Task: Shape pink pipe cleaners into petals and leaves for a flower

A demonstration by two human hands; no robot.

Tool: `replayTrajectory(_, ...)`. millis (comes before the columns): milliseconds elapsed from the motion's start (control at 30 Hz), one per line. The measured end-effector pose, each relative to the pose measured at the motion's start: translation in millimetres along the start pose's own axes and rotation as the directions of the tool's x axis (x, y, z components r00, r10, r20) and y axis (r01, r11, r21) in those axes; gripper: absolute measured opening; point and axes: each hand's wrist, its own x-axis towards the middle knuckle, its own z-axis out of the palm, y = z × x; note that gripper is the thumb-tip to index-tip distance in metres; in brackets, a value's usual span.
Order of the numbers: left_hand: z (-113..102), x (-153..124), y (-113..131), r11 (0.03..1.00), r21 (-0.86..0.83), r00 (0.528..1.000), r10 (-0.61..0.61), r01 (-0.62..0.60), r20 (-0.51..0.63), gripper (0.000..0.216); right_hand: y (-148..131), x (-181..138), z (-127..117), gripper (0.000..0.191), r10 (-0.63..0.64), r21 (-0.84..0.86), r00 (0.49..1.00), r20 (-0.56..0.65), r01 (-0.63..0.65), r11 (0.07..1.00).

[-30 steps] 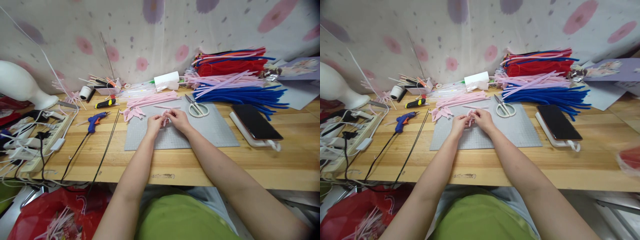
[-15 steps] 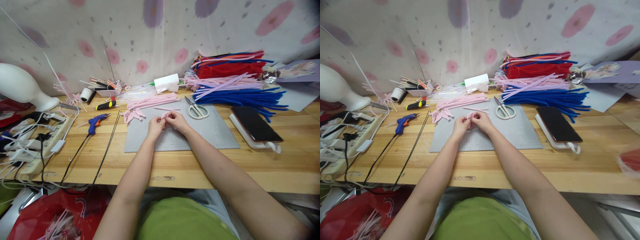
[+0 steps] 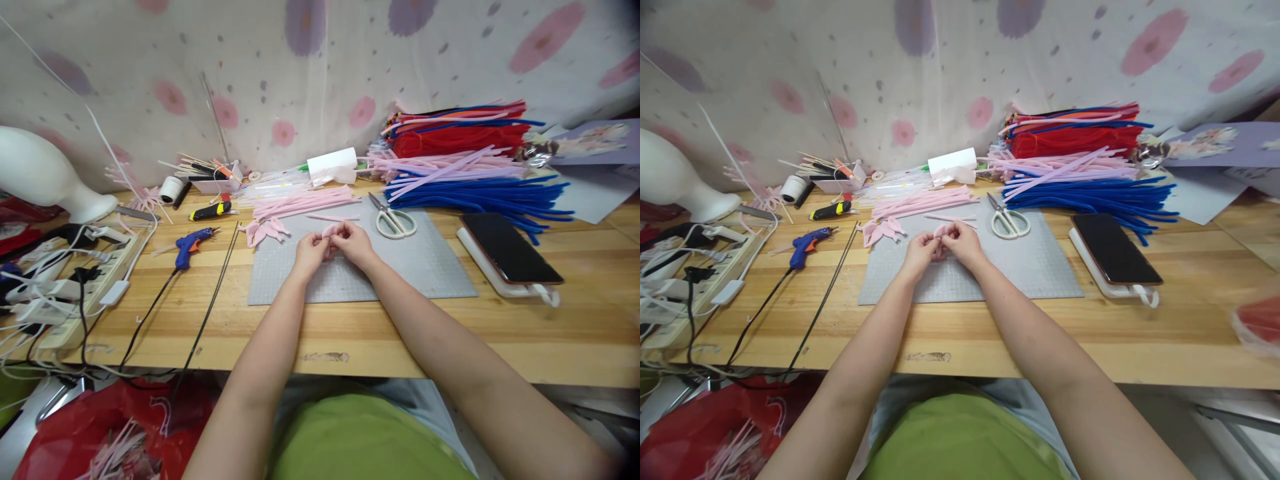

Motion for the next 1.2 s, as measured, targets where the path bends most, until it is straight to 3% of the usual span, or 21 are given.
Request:
replayTrajectory(167, -7.3, -6.2, 8.2, 0.994, -0.047, 0.984, -0.086, 0.094, 0.155, 0.015, 2.1, 2.7, -6.3, 0.023, -0.002, 0.221, 0.976, 0.220, -0.048, 0.974)
replayTrajectory(333, -8.5, -7.3, 10.7, 0.988, -0.022, 0.969, -0.147, 0.154, 0.201, 0.013, 5.2, 6.7, -10.6, 0.017, -0.112, 0.062, 0.991, 0.070, 0.107, 0.992)
replayTrajectory(467, -5.8, -5.9, 10.9, 0.987, 0.010, 0.977, -0.159, 0.159, 0.144, 0.013, 4.4, 5.3, -7.8, 0.011, -0.278, -0.091, 0.960, -0.023, 0.275, 0.957)
replayTrajectory(633, -5.4, -4.2, 10.1, 0.986, 0.017, 0.981, -0.168, 0.167, 0.099, 0.012, 4.2, 6.3, -5.6, 0.014, -0.331, -0.095, 0.944, 0.016, 0.331, 0.939)
replayTrajectory(700, -5.2, -4.7, 10.6, 0.984, 0.022, 0.980, -0.177, 0.176, 0.096, 0.011, 4.1, 8.2, -5.9, 0.017, -0.327, -0.081, 0.945, 0.017, 0.327, 0.942)
replayTrajectory(867, -0.2, -7.4, 17.3, 0.981, 0.058, 0.977, -0.191, 0.186, 0.090, 0.012, 0.0, 8.6, -4.3, 0.021, -0.326, -0.182, 0.938, -0.116, 0.302, 0.936)
replayTrajectory(1033, 5.2, -7.2, 19.5, 0.983, 0.064, 0.983, -0.175, 0.172, 0.047, 0.013, -4.9, 10.6, -4.7, 0.020, -0.319, -0.217, 0.940, -0.121, 0.288, 0.933)
replayTrajectory(1100, 5.5, -5.9, 16.5, 0.989, 0.007, 0.988, -0.149, 0.149, 0.040, 0.011, -4.3, 14.3, -7.5, 0.018, -0.240, -0.131, 0.966, -0.098, 0.227, 0.965)
replayTrajectory(1200, 4.3, -2.6, 12.0, 0.988, -0.129, 0.996, -0.089, 0.089, 0.005, 0.005, -1.6, 17.3, -10.8, 0.033, -0.030, 0.079, 0.998, -0.047, 0.034, 0.996)
